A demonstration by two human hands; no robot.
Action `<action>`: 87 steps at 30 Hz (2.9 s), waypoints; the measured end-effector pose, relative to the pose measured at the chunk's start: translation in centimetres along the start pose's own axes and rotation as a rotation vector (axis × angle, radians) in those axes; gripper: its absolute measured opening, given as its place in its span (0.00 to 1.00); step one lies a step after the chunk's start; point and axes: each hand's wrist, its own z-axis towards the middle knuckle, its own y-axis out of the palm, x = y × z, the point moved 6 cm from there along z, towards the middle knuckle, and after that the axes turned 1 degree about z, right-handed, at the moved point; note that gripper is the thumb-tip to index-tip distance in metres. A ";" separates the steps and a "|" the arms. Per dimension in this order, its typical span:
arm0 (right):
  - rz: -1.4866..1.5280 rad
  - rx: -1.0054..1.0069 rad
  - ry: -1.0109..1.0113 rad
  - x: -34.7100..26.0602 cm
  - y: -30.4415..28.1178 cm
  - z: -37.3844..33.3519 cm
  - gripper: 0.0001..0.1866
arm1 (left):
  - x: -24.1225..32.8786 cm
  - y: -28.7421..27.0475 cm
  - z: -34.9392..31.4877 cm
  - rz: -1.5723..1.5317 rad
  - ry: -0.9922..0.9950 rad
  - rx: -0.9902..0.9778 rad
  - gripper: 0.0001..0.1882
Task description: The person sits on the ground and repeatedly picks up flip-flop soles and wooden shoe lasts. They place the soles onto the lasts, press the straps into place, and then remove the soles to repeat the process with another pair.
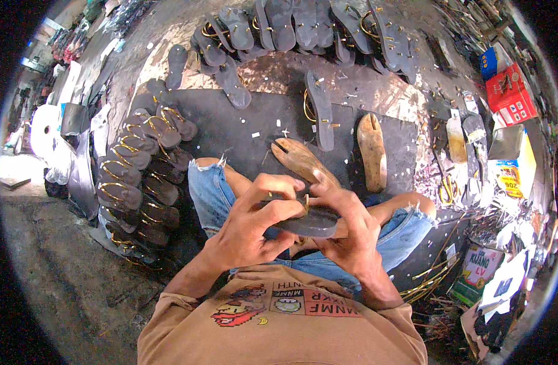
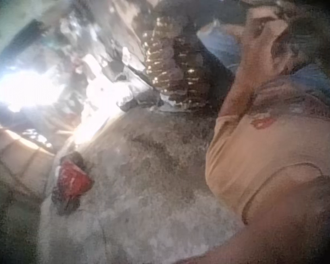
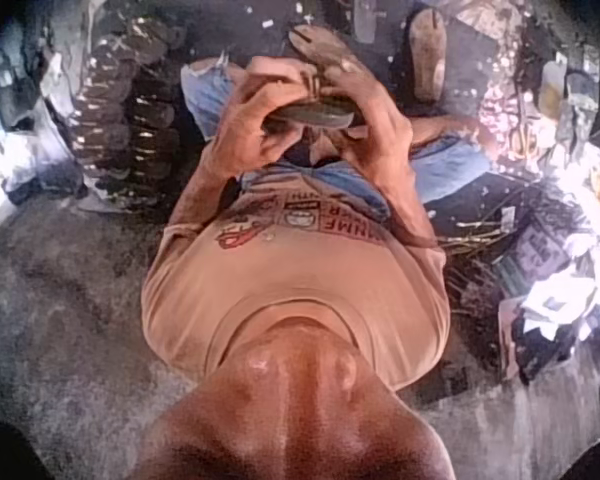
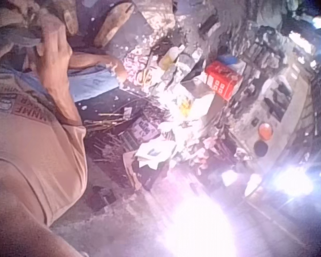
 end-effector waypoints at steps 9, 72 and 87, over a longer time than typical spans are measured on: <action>0.486 0.020 0.261 6.5 4.0 -3.1 0.16 | -3.3 1.2 -3.0 0.064 -0.158 -0.079 0.20; 0.669 -0.036 0.579 4.5 8.2 -6.4 0.30 | -10.0 5.2 -12.7 -1.297 -1.182 0.546 0.33; 1.110 -0.031 1.182 0.5 7.3 -15.0 0.24 | -0.5 3.9 -13.5 -1.618 -0.962 0.268 0.47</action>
